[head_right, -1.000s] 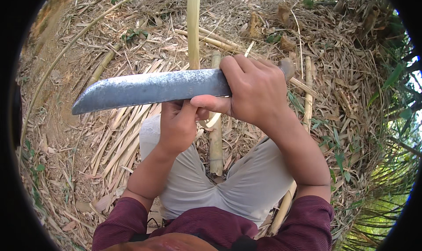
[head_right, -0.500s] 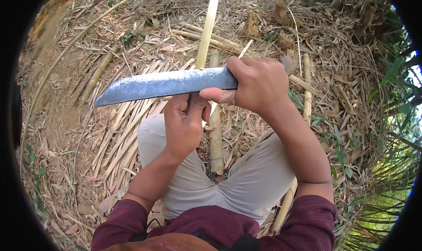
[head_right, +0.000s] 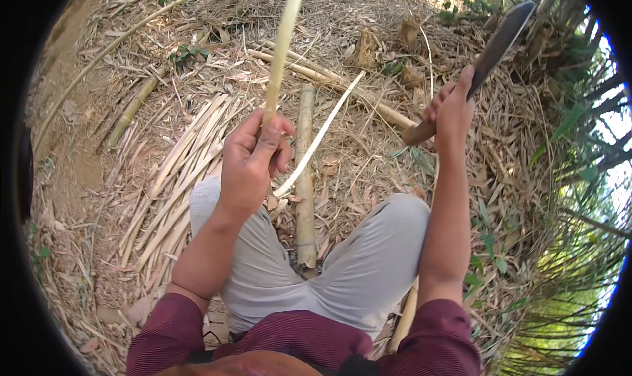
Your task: The person shaves a strip of bamboo with a knife, holding the strip across their lap and pulling the blade along the surface to remove layers.
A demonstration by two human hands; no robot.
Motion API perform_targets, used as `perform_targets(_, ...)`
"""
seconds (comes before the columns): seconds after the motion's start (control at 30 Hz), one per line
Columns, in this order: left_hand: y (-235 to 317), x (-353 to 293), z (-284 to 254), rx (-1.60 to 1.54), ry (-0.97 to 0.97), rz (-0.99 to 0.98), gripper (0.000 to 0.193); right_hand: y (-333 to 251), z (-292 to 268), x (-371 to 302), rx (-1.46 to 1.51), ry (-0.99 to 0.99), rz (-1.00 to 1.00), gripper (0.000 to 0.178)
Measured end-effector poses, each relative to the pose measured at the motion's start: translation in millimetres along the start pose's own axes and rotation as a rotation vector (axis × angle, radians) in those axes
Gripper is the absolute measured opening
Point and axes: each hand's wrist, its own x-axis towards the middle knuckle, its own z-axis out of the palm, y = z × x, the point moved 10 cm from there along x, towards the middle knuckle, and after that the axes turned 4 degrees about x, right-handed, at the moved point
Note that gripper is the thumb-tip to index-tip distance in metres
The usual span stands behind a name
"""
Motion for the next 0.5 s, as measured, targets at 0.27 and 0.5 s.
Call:
perform_targets(0.27, -3.8, -9.7, 37.8, -0.506, -0.313, -0.172, 0.034, -45.2, 99.2, -117.8, -0.45, -0.608, -0.513, 0.065)
perform_targets(0.5, 33.7, -14.2, 30.4, -0.432, -0.238, 0.052, 0.057, -57.4, 102.8, -134.0, -0.422, -0.587, -0.563, 0.055)
